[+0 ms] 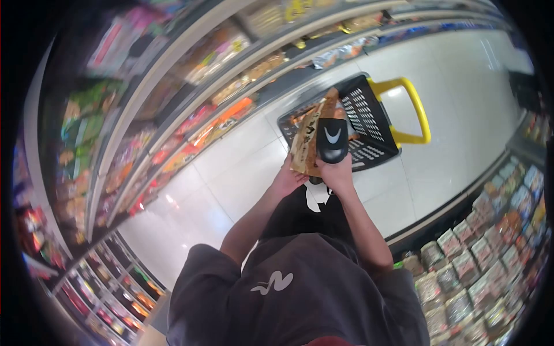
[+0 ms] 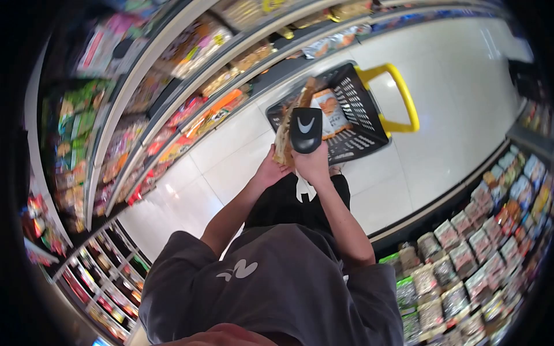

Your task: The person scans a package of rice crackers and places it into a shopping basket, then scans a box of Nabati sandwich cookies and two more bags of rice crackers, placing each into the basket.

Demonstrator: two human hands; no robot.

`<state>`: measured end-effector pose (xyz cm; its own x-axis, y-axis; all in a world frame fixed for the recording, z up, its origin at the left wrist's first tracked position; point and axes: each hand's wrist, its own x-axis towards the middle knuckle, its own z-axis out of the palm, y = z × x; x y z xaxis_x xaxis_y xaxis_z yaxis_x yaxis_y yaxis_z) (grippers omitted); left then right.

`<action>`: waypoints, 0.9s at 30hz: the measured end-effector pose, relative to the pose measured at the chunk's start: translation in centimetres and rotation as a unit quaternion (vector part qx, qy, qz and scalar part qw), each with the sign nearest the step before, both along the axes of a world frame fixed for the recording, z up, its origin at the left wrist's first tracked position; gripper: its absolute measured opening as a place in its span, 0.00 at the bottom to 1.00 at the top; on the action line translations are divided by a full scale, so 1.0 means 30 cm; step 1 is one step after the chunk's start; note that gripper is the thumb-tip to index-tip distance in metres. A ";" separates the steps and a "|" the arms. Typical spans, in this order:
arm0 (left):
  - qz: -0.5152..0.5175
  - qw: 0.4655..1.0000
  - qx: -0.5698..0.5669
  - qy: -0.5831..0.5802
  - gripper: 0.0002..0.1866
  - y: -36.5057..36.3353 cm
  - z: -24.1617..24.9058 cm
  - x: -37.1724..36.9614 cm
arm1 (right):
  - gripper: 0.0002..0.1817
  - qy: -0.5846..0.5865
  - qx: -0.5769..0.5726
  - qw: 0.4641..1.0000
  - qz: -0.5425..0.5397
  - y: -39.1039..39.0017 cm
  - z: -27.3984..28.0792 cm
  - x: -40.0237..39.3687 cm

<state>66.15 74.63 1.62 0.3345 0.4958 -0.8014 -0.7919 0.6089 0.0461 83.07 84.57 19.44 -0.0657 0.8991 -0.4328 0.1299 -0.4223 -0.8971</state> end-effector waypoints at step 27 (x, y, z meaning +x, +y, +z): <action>0.373 0.915 0.153 -0.034 0.31 -0.315 -0.221 0.179 | 0.21 -0.030 0.134 0.880 0.454 -0.294 0.259 0.027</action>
<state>71.54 65.16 -5.00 -0.1433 0.8037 -0.5775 -0.9892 -0.1347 0.0580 83.88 75.75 27.21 -0.7948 0.5573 -0.2403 0.3553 0.1063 -0.9287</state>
